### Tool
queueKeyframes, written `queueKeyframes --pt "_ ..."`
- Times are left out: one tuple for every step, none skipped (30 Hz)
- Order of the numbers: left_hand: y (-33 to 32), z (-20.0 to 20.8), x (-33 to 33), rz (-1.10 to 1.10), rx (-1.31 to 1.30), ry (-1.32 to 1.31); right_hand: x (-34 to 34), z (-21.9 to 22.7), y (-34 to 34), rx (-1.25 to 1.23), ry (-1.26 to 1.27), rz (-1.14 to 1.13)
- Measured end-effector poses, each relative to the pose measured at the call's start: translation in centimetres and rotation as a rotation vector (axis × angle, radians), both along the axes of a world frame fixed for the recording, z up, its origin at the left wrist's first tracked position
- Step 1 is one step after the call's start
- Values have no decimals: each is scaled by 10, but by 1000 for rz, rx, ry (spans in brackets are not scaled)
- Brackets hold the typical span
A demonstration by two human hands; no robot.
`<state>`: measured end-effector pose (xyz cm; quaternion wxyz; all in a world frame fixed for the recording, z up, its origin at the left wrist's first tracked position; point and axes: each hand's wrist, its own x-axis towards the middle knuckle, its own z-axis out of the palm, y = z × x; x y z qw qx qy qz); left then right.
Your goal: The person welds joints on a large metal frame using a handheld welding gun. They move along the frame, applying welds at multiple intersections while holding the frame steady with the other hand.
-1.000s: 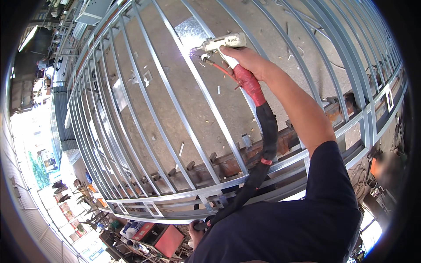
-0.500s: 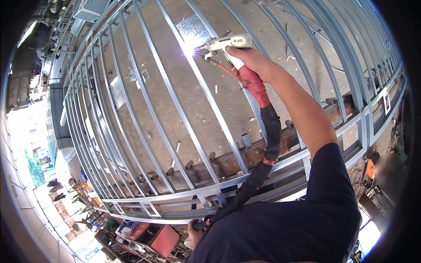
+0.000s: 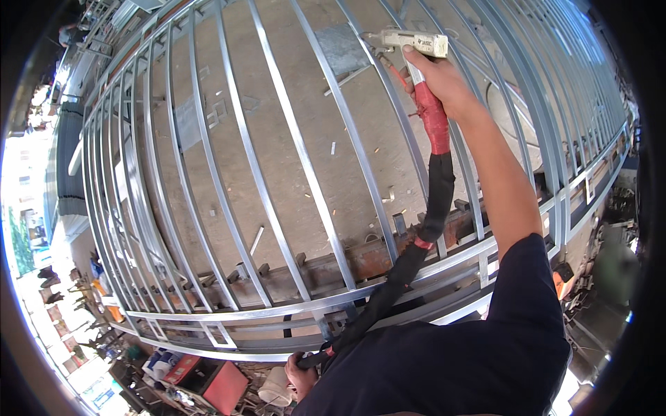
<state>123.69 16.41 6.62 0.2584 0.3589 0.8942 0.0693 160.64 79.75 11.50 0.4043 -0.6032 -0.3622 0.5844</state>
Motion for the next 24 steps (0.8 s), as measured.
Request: queueKeyframes --pt "-3 -3 -3 19 12 -26 -10 5 5 25 -42 -31" --pt "-4 -6 -4 -3 22 -26 -17 5 13 41 -91 -37" --pt "-5 -10 -7 -31 31 -34 -22 1 21 55 -149 -48" --pt "-5 -11 -10 -58 39 -41 -28 0 29 69 -205 -58" --pt "4 -8 -10 -70 68 -77 -36 2 32 78 -253 -40" --pt "-1 -12 -11 -90 73 -99 -46 -1 41 88 -291 -28" --pt "-7 -16 -14 -110 78 -120 -52 -10 53 99 -329 -15" --pt "-12 -21 -18 -140 81 -144 -55 -18 61 106 -371 -11" --pt "-14 -25 -21 -180 117 -139 -57 -23 66 117 -403 -2" --pt "-15 -28 -25 -189 119 -168 -59 -27 70 128 -435 6" --pt "-14 -27 -28 -191 118 -189 -68 -29 72 139 -459 22" --pt "-15 -27 -32 -195 118 -211 -76 -30 73 130 -504 3" --pt "-18 -29 -34 -199 118 -219 -84 -29 73 123 -550 -18" --pt "-22 -32 -37 -205 121 -226 -91 -28 73 117 -595 -41" --pt "-24 -34 -39 -213 123 -234 -94 -33 77 137 -619 -74" --pt "-25 -36 -41 -221 123 -246 -94 -37 81 142 -651 -64" --pt "-26 -37 -43 -228 124 -255 -97 -40 85 148 -679 -52" --pt "-26 -39 -44 -235 125 -265 -99 -41 88 154 -708 -40" --pt "-26 -40 -44 -227 123 -281 -102 -43 92 150 -752 -41" --pt "-26 -41 -45 -223 120 -296 -105 -44 93 144 -794 -45" --pt "-26 -42 -46 -218 116 -310 -108 -44 94 138 -836 -49" --pt "-26 -43 -47 -214 131 -324 -110 -44 95 147 -868 -45" --pt "-26 -44 -49 -210 142 -337 -111 -46 94 154 -900 -41" --pt "-26 -44 -50 -207 154 -350 -111 -47 94 160 -931 -37"
